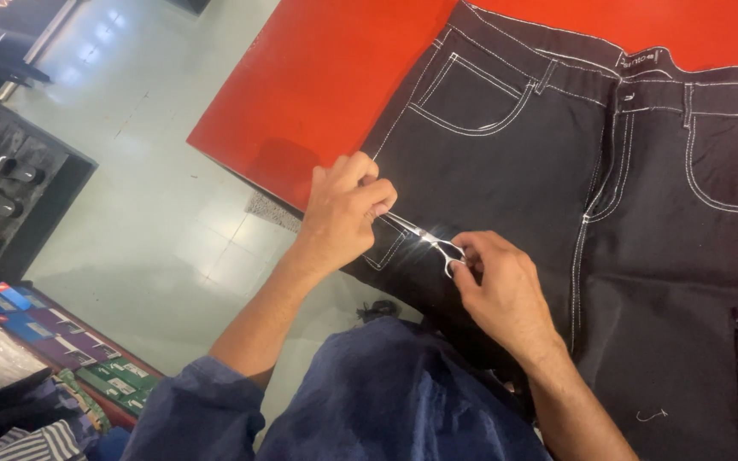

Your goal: The person uses scissors to trim loose threads from a pair of black jeans laid on a red table. They work on the front pockets, waistband, and back pockets, flipping the jeans over to access different areas.

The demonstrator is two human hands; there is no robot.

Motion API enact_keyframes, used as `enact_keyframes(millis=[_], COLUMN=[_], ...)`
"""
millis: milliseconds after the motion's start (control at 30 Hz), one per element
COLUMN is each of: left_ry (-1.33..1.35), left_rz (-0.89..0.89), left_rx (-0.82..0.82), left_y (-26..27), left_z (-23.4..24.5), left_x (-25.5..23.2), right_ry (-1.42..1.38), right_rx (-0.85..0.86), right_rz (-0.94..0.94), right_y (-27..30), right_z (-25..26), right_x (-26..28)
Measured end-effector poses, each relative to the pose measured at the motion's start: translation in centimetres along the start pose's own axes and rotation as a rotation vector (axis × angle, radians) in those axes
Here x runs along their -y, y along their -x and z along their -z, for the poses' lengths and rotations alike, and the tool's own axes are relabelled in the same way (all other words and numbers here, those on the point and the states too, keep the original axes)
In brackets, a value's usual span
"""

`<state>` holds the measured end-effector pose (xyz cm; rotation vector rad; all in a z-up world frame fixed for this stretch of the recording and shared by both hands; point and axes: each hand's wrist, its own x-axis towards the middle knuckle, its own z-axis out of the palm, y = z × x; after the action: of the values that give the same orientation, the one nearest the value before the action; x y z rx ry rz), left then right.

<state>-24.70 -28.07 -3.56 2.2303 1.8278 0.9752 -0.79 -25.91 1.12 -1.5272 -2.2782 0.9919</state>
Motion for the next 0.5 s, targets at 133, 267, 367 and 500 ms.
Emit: enact_keyframes(millis=[133,267,367,500], left_ry=[0.149,0.178,-0.003,-0.098], left_rz=[0.088,0.643,0.936,0.366], left_rx=[-0.233,-0.768,-0.281,0.918], left_y=[3.6,13.7,33.9,39.7], left_z=[0.6,-2.5,-16.4,-22.0], left_x=[3.9,10.0,22.6,23.5], right_ry=[0.018,-0.15,-0.089,0.055], right_rx=[-0.083,-0.258,-0.274,-0.238], right_rz=[0.0,-0.14,-0.143,-0.162], right_y=[0.9,2.5,3.3,3.0], right_z=[1.3,2.6,2.8,2.5], right_x=[-0.9,-1.6,-2.2,-2.6])
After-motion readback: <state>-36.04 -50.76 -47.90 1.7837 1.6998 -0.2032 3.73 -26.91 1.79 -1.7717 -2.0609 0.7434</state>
